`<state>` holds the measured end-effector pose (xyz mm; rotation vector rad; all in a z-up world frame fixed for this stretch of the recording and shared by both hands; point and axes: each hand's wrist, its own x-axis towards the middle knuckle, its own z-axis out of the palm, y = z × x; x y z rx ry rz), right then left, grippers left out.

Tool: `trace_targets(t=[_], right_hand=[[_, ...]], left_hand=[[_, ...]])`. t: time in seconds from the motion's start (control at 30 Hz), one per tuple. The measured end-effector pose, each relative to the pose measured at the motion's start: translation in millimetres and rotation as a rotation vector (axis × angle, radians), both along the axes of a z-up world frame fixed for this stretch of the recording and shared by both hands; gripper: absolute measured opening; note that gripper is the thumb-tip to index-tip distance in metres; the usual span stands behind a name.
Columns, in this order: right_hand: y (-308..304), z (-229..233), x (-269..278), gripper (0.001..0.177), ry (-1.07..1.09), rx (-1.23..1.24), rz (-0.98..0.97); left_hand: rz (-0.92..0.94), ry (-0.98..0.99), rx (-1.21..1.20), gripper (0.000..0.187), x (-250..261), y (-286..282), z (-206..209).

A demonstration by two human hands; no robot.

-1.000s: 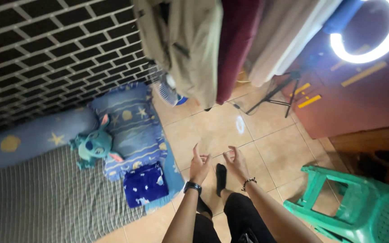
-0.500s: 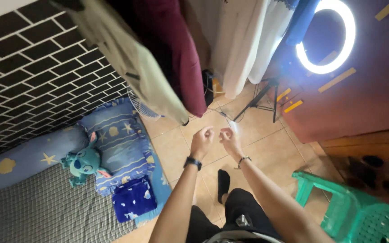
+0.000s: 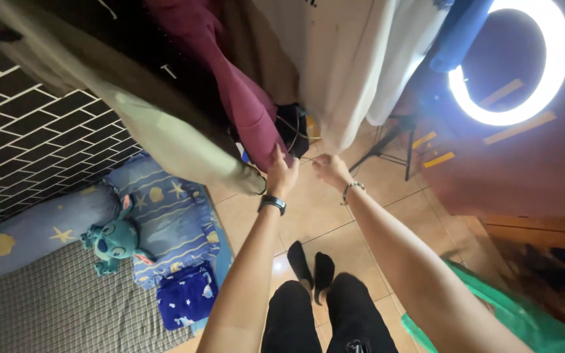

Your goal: Tidying and organizing personal belongings including clothes, a wallet, and a blanket, then connecting a fan.

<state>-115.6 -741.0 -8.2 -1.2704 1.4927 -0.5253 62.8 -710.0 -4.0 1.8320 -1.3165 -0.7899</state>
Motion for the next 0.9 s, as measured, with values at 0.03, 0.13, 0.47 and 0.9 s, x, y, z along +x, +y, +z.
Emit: trace_targets(t=[0.03, 0.13, 0.47, 0.9], right_hand=[[-9.8, 3.6, 4.0, 0.031, 0.044, 0.001, 0.028], [-67.1, -66.7, 26.5, 0.031, 0.257, -0.179, 0.138], [-204.6, -96.2, 125.9, 0.048, 0.213, -0.536, 0.339], [-218.4, -188.2, 202.0, 0.058, 0.543, -0.632, 0.124]], left_hand=[[0.02, -0.069, 0.037, 0.083, 7.8, -5.5, 3.8], [0.014, -0.158, -0.211, 0.09, 34.3, -27.5, -12.3], [0.183, -0.043, -0.25, 0.096, 77.9, -33.2, 18.8], [0.255, 0.014, -0.202, 0.094, 116.3, -45.5, 19.5]])
